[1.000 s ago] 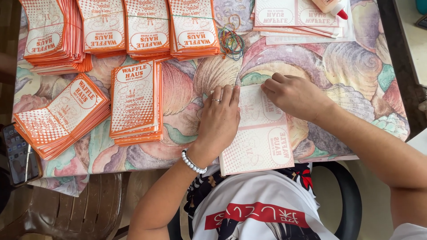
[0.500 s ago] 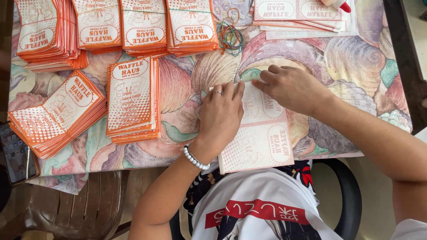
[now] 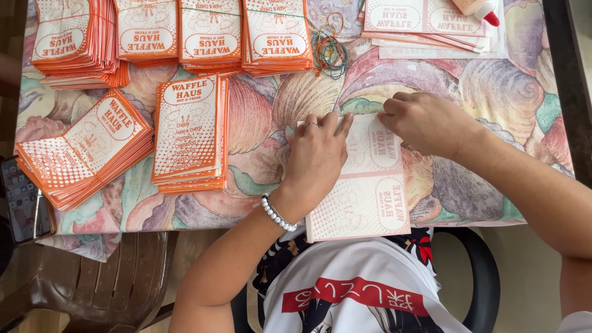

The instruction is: Folding printed paper sheets into bags and stacking them on a table.

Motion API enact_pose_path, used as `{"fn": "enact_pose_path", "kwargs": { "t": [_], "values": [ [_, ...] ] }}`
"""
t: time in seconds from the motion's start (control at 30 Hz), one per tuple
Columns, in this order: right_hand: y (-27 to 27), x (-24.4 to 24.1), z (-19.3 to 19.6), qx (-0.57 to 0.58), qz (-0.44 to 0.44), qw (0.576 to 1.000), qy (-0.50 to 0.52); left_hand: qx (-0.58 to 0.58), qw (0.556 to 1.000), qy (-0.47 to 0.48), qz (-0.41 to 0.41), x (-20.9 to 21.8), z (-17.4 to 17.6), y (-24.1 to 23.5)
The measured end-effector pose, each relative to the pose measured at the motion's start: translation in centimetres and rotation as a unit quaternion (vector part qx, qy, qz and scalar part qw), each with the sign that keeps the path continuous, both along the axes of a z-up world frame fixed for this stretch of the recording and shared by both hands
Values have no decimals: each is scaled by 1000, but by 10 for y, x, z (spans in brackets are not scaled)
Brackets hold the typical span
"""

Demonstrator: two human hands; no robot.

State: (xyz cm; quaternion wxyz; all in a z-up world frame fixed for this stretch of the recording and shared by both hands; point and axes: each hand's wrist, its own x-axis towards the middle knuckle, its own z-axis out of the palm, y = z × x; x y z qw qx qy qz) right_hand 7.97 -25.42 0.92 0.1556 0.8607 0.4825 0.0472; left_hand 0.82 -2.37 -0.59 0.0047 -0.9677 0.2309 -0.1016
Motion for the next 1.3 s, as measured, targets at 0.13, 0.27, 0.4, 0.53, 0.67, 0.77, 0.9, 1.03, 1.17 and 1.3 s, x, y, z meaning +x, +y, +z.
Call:
{"fn": "enact_pose_path", "kwargs": {
  "t": [0.13,0.27,0.4,0.53,0.67,0.77,0.9,1.03,1.17,1.3],
  "values": [
    [8,-11,25,49,-1,999,20,-2,1000,-6,-3,1,-4,0],
    [11,-6,19,18,-20,1000,13,-2,1000,-1,-7,4,-1,1],
    [-4,-1,10,26,-25,999,13,-8,1000,4,-7,3,2,2],
    [-40,13,-15,56,-6,998,24,32,999,-33,27,2,-9,0],
    [-38,12,-5,88,-27,996,2,62,996,-50,44,4,-14,-7],
    [-18,9,4,146,-33,989,9,61,997,-16,39,8,-7,-5],
    [-3,-4,7,140,-71,986,61,9,1000,18,-9,8,6,0],
    [-35,-5,6,127,-120,980,96,-37,999,17,-22,3,18,4],
    [-41,-7,1,148,-136,973,113,-107,992,73,-8,16,0,14],
    [-38,-10,-5,186,-121,968,113,-142,988,55,-2,31,-16,25]
  ]
}}
